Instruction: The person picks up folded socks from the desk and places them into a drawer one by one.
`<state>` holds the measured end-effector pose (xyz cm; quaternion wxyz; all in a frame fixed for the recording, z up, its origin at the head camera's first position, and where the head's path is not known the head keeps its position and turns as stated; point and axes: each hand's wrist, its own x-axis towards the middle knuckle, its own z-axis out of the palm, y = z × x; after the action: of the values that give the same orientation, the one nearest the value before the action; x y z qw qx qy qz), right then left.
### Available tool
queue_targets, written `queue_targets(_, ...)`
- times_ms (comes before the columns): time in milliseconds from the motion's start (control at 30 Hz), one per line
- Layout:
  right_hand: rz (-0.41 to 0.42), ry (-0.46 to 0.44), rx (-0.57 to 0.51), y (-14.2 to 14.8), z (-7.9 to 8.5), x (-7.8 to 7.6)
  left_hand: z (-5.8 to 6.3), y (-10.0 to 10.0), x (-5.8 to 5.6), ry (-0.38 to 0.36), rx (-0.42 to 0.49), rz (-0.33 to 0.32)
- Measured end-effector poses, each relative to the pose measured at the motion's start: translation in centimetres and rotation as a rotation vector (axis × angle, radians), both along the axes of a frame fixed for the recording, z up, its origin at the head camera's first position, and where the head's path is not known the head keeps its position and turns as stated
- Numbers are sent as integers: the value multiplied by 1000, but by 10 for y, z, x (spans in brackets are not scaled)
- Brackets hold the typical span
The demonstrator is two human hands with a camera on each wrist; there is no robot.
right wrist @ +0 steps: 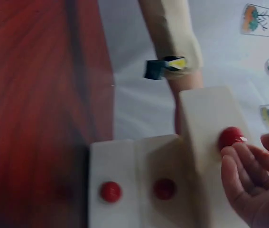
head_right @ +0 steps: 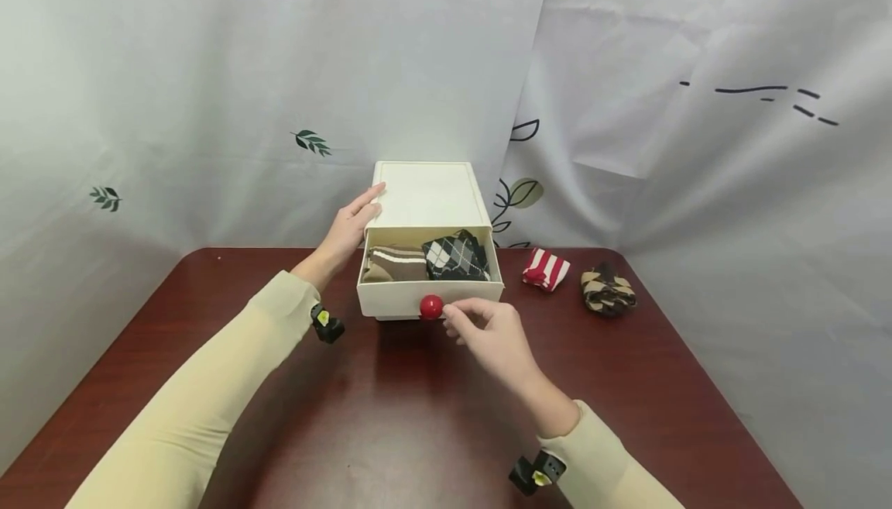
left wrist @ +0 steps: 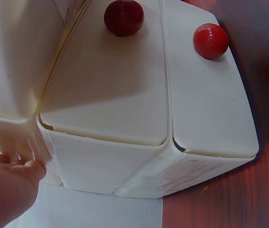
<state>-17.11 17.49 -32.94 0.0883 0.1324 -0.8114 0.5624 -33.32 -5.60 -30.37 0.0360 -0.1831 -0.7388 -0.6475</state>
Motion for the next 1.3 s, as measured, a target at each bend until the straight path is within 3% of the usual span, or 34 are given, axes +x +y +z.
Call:
queue_targets(133,-31,-97,-2,-9,-14,-3,-2,0,-2,3,5,-1)
queue_targets(233,-30,-158,-32,-15,-18,-5,-9,-1,-11,-3,19,-3)
queue_targets(433,-22,-184,-117,-21,-19,-10,-25,-2,-28,12,11,12)
queue_targets(667,-26,-170,-142,-25,-18,-18,-26,-2,-28,35,-18,23)
queue_targets(867,-32,-157,-185,-26,-18,-35,-26,-2,-27,23,-14,40)
queue_targets(1300,-62,-201,-219,-27,-11,-70,-26,-2,-27,16,24,-2)
